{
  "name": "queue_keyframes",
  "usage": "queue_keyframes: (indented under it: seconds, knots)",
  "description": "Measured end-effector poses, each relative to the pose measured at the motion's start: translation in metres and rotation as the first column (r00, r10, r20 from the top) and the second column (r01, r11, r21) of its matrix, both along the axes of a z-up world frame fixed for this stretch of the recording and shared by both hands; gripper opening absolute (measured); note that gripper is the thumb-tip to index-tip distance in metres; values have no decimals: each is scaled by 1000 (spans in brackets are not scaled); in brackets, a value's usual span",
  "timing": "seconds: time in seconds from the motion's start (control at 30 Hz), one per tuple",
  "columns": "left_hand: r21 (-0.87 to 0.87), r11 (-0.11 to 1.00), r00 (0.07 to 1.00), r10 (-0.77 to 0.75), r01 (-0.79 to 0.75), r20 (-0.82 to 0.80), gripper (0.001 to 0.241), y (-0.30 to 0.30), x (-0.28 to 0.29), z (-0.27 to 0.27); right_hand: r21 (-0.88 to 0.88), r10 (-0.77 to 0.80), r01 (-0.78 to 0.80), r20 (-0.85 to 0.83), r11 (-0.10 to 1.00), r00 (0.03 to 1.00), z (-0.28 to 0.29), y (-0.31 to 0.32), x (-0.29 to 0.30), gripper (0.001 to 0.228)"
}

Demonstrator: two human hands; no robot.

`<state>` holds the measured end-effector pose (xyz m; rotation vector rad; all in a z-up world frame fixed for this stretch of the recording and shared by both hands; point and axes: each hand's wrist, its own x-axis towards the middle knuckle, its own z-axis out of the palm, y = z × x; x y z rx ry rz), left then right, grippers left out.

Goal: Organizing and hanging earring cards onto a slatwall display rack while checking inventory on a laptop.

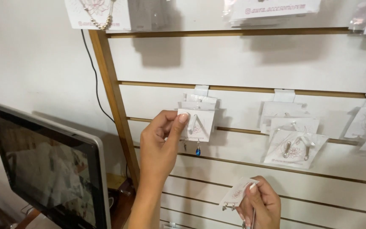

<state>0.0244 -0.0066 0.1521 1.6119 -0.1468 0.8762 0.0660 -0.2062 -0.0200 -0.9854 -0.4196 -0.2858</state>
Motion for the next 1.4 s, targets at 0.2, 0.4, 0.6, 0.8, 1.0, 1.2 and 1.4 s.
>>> queue_keyframes:
  seconds: [0.2,0.4,0.6,0.8,1.0,1.2,1.4]
  knots:
    - [-62,995,995,-70,74,67,28,-6,31,-10,20,13,-14,48,1000,999,-3,-9,7,36]
    - [-53,995,992,-80,85,96,25,-8,31,-18,12,-9,10,-20,1000,1000,-8,-17,13,36]
    - [-90,986,964,157,-141,213,22,-14,8,-28,-43,-48,48,7,998,999,3,-11,3,37]
    - [-52,980,958,199,-193,207,15,-20,-19,-113,-120,-99,101,26,988,995,4,-3,3,33]
    - [210,969,962,73,-131,263,24,-25,-42,-93,-316,-100,148,163,937,982,47,27,-23,28]
    - [301,862,802,180,-407,569,7,-11,-61,-35,-372,-23,160,346,914,938,123,54,-45,35]
    - [36,972,928,210,-232,308,15,-16,-52,-2,-287,-113,210,320,935,941,164,70,-37,41]
